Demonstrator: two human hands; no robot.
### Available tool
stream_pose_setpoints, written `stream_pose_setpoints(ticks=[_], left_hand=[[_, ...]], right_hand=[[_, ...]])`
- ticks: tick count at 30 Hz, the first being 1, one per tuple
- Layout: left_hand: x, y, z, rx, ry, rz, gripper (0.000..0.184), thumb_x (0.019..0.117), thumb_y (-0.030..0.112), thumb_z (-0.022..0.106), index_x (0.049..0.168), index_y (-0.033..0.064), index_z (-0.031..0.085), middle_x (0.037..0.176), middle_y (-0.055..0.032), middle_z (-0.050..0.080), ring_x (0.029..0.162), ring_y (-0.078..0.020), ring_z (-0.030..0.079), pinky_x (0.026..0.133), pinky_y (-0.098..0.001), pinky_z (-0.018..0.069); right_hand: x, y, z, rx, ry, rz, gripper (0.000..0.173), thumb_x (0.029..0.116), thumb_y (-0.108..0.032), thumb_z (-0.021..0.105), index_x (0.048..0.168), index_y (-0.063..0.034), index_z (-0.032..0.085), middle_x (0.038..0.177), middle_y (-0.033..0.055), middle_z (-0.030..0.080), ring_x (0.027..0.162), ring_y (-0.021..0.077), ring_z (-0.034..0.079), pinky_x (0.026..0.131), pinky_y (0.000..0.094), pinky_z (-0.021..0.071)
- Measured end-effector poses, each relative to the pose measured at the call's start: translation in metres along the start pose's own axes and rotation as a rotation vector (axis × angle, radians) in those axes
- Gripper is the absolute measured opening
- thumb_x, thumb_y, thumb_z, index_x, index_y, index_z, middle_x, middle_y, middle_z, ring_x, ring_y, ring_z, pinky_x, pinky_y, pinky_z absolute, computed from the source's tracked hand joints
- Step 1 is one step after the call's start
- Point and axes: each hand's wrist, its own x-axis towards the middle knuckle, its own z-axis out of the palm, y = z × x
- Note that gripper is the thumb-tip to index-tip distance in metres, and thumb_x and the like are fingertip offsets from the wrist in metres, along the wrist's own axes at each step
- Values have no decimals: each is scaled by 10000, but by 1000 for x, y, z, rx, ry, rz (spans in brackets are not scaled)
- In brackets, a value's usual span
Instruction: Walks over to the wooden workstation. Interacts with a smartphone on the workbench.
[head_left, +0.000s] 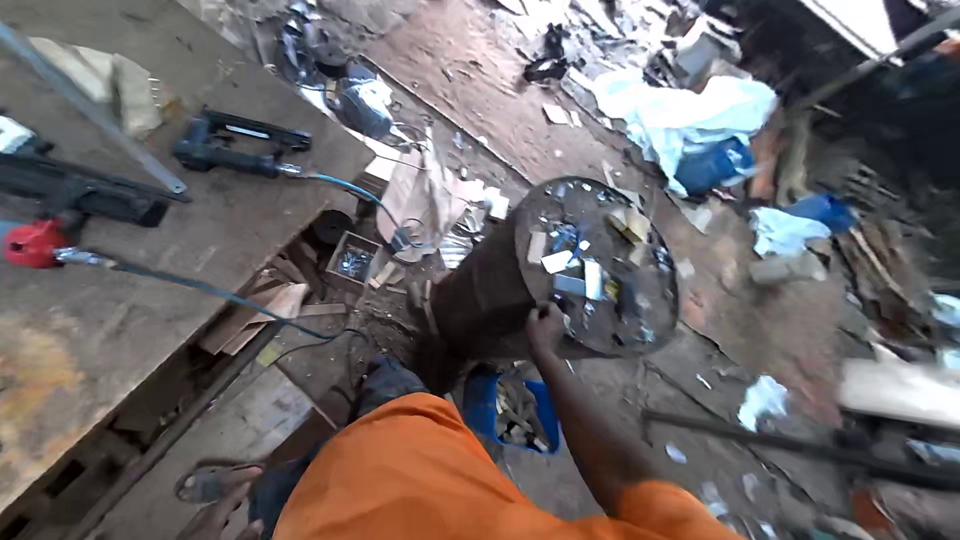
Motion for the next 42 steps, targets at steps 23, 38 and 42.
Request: stream_pose_setpoints(ticks=[23,38,42], left_hand=[[-39,-102,-67,-468,576,-318,463,940,416,724,1377,297,629,1316,29,650,1125,-158,667,938,-508,587],[55,-285,-198,-137,756,17,779,859,596,736,1500,212,515,1464,-76,556,1385,-285,493,1138,-540,412],[57,-291,-205,-90,746,59,719,878,658,668,1442,221,581,1399,-53,599,1333,-263,530,1100,-516,441]], right_hand=[[-418,-426,155,119,-1341,-1177,340,1002,-168,631,1332,-89,639,1152,96,717,963,199,715,868,430,608],[-557,-483,232,-104,-767,-1495,520,935,-518,656,1434,-392,587,1261,160,569,1160,342,548,938,536,497],[-548,-491,229,-11,-816,-1345,542,932,-488,660,1432,-288,598,1213,138,572,1110,290,576,866,476,553]])
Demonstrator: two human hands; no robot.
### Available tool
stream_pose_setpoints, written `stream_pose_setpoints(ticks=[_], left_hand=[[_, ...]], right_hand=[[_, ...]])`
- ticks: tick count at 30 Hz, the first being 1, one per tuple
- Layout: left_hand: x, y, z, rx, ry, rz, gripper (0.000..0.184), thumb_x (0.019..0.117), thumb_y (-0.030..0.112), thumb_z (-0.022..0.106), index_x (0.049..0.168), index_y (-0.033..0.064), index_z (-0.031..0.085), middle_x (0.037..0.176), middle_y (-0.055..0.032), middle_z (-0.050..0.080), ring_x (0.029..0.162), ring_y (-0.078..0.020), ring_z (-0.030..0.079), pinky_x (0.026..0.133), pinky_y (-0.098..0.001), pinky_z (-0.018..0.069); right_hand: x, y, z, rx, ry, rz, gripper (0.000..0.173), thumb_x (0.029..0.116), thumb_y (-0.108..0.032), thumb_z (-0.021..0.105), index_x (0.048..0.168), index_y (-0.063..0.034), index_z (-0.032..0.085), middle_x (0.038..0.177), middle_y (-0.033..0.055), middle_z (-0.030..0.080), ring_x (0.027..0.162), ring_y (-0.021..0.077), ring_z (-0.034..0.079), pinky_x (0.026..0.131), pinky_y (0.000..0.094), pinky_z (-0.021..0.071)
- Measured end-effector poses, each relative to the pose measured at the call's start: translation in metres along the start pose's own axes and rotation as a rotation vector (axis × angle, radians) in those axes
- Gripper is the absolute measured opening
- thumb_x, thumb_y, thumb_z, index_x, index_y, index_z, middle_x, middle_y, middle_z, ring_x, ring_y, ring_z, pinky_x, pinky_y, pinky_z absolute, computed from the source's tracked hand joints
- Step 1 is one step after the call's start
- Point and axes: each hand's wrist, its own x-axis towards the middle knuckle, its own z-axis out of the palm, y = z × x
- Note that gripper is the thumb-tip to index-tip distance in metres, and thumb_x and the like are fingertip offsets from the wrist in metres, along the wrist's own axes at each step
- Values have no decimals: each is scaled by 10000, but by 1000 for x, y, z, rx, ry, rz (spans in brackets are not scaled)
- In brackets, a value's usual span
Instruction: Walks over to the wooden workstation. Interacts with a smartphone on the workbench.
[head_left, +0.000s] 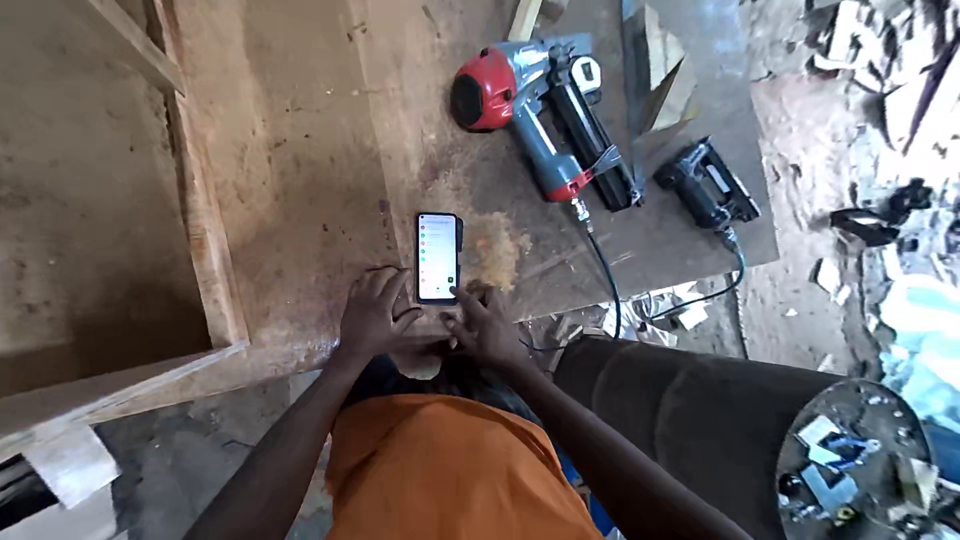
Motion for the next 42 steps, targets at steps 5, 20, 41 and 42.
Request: stream_pose_setpoints(ticks=[5,20,41,42], left_hand=[[2,2,6,35,20,-17,647,901,670,622,1379,235,634,1389,-37,615,1339,-259,536,1110,-522,435],[2,7,11,114,128,-23,599,874,648,666,1316,244,669,1328,-39,637,1263,-254,573,1075,-478,462],[3,7,10,162,104,-26,619,875,689,624,1310,250,660,1320,-40,630,1263,-253,563,1067,-457,463],[3,7,10,164,102,-24,618,878,688,620,1313,251,659,1323,-37,630,1268,-251,562,1067,-456,463]], right_hand=[[58,21,-14,71,64,-7,571,921,-422,691,1441,-209,587,1327,185,561,1191,328,570,919,499,553],[125,52,-27,222,-55,-202,399,954,-414,667,1307,-230,700,1132,91,568,1001,210,579,783,367,544],[126,58,-15,119,43,-255,563,935,-494,631,1422,-212,609,1241,138,585,1155,296,565,917,456,525],[128,56,-15,115,46,-239,575,934,-502,631,1436,-222,599,1239,136,582,1146,296,566,901,458,527]])
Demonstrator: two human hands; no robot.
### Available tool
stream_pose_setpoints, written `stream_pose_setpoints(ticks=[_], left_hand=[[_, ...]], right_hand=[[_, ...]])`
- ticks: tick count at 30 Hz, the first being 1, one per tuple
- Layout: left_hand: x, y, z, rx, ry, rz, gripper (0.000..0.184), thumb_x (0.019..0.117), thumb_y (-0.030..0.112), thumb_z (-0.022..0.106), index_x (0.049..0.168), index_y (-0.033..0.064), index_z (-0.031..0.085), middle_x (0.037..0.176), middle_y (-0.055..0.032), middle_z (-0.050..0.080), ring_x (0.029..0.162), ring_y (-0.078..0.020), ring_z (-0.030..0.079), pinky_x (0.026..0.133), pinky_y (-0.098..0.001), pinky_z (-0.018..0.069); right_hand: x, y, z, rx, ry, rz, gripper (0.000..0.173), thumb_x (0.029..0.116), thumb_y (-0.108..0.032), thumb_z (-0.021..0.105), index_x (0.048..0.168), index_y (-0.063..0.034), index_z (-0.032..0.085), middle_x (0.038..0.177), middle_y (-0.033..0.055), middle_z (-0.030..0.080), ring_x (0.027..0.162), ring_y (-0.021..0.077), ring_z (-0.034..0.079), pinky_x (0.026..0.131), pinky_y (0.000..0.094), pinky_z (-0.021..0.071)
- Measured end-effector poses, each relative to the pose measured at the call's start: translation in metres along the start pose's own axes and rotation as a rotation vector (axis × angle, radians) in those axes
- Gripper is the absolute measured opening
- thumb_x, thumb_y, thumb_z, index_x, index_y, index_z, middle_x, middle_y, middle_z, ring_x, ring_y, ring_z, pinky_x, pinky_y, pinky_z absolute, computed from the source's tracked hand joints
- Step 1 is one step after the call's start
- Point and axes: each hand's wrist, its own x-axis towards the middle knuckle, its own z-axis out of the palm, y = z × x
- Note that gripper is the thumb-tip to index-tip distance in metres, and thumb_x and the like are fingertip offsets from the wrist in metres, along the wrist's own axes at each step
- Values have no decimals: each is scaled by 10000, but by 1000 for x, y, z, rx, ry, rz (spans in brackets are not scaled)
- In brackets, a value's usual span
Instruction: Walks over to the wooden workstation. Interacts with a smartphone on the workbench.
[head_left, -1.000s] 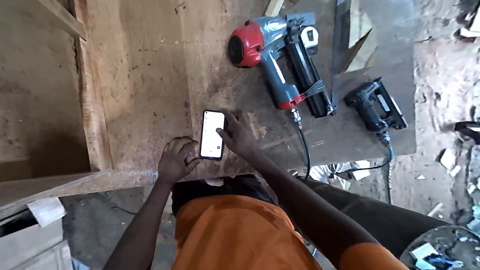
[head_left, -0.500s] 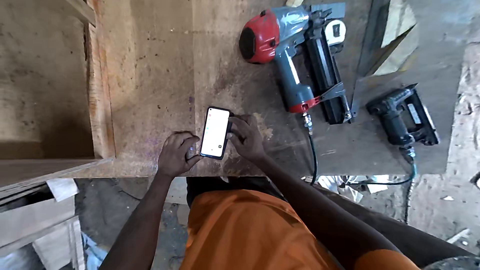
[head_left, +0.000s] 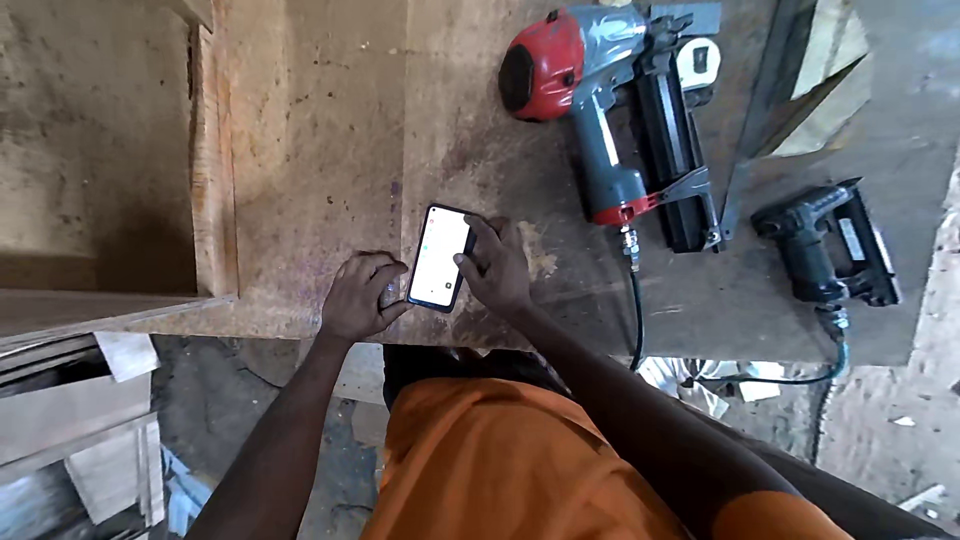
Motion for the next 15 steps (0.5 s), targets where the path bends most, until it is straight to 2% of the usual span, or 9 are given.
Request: stream_pose_setpoints(ticks=[3,7,9,12,15], left_hand=[[-1,-1,1,-6,16,12,620,874,675,632,1318,243,657,1319,-40,632,1267,-253,562,1070,-454,463],[0,-1,0,-15,1,4,621,869,664,649,1319,237,657,1330,-45,633,1280,-260,559,1080,-462,459],[0,0,0,-27,-6,-5,615,863,651,669,1314,233,661,1329,-49,637,1279,-266,564,1085,-474,461],[-1,-1,1,-26,-3,-4,621,865,665,656,1320,241,658,1335,-42,632,1286,-259,556,1087,-462,458],[-1,0,1,-22,3,-7,625,861,673,657,1319,248,660,1334,-35,631,1290,-251,552,1090,-453,454]], right_hand=[[3,-2,1,-15,17,18,594,928,-511,633,1454,-236,585,1246,135,587,1131,287,578,870,452,539],[0,-2,4,-3,37,-27,546,927,-489,636,1407,-229,627,1221,141,567,1103,288,570,840,447,534],[-3,-1,4,-5,17,-64,530,933,-491,630,1394,-229,638,1238,156,564,1127,310,552,890,467,514],[-4,1,7,-20,5,-115,509,940,-526,609,1386,-283,646,1286,148,543,1177,317,513,968,493,459],[-5,1,6,-57,-23,-134,524,942,-580,567,1398,-330,631,1448,149,483,1315,354,455,1055,568,399]])
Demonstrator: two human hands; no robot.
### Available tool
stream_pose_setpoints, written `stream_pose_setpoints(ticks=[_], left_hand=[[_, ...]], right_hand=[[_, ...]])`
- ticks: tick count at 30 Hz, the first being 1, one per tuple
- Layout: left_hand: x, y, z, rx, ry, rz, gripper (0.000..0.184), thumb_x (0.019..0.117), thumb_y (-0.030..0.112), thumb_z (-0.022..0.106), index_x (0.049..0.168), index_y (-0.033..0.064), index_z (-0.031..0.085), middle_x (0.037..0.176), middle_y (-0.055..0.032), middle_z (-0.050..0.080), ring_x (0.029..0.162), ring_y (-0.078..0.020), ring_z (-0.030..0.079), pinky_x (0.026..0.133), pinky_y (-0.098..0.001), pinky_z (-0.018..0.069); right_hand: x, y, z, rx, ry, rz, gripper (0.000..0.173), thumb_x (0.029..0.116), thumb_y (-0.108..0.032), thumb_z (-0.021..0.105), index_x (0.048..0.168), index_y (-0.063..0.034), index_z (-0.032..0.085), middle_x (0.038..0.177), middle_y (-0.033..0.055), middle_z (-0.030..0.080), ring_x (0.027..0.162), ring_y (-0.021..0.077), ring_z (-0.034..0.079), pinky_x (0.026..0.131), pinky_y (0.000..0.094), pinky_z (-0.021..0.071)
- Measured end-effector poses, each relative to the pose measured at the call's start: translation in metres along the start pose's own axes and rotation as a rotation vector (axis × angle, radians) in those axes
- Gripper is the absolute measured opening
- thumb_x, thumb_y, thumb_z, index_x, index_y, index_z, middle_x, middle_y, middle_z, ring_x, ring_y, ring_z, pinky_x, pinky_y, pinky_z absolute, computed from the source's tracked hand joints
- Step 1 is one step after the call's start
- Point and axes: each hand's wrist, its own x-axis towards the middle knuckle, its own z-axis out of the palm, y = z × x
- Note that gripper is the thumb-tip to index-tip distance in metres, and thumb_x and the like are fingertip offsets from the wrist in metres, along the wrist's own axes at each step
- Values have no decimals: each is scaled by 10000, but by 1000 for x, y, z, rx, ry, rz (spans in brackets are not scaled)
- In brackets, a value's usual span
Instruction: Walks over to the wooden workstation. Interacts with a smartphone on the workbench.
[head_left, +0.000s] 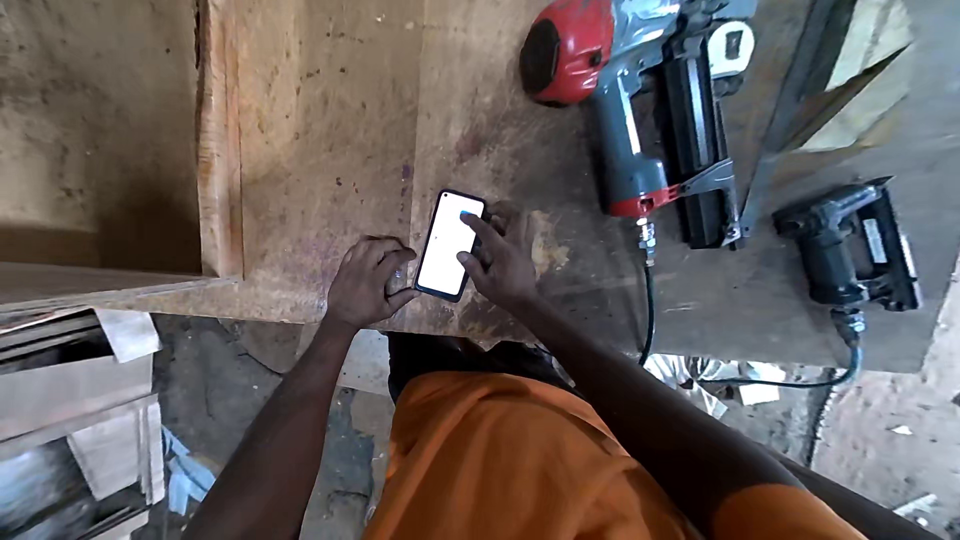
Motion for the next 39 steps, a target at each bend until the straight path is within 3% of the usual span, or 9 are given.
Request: stream_pose_setpoints(ticks=[5,9,15,23,28,39], left_hand=[[0,0,-1,6,-3,-1,626,870,683,639,1321,249,658,1341,-29,632,1304,-249,546,1098,-453,444],[0,1,-1,-3,9,5,623,870,678,646,1311,239,666,1335,-36,635,1298,-253,548,1091,-448,450],[0,0,0,-1,4,8,626,869,682,644,1320,247,656,1336,-33,633,1303,-251,544,1095,-449,448],[1,0,-1,-3,-14,-6,623,876,687,624,1324,254,649,1348,-35,626,1299,-255,547,1081,-468,455],[1,1,-1,-9,-5,-2,621,872,682,639,1319,252,654,1347,-38,626,1296,-259,549,1080,-470,457],[0,0,-1,-10,9,6,616,867,672,649,1312,246,659,1337,-35,628,1293,-257,549,1086,-457,453]], right_hand=[[0,0,2,-69,-47,-75,559,967,-655,456,1457,-408,557,1620,153,345,1507,405,268,1168,658,233],[4,-4,-1,-145,-121,-75,583,976,-695,368,1481,-444,513,1650,129,310,1542,392,209,1194,661,176],[0,3,0,8,-22,-67,620,963,-653,450,1458,-302,573,1595,154,369,1472,395,316,1153,635,279],[-1,5,0,62,26,-68,562,951,-584,549,1368,-220,645,1539,153,439,1374,372,430,1081,586,385],[0,5,-1,72,46,-73,576,937,-559,588,1327,-139,641,1512,161,465,1360,374,446,1080,583,391],[-1,7,1,90,70,-87,444,906,-504,652,1146,-130,667,1484,155,490,1321,360,478,1058,547,412]])
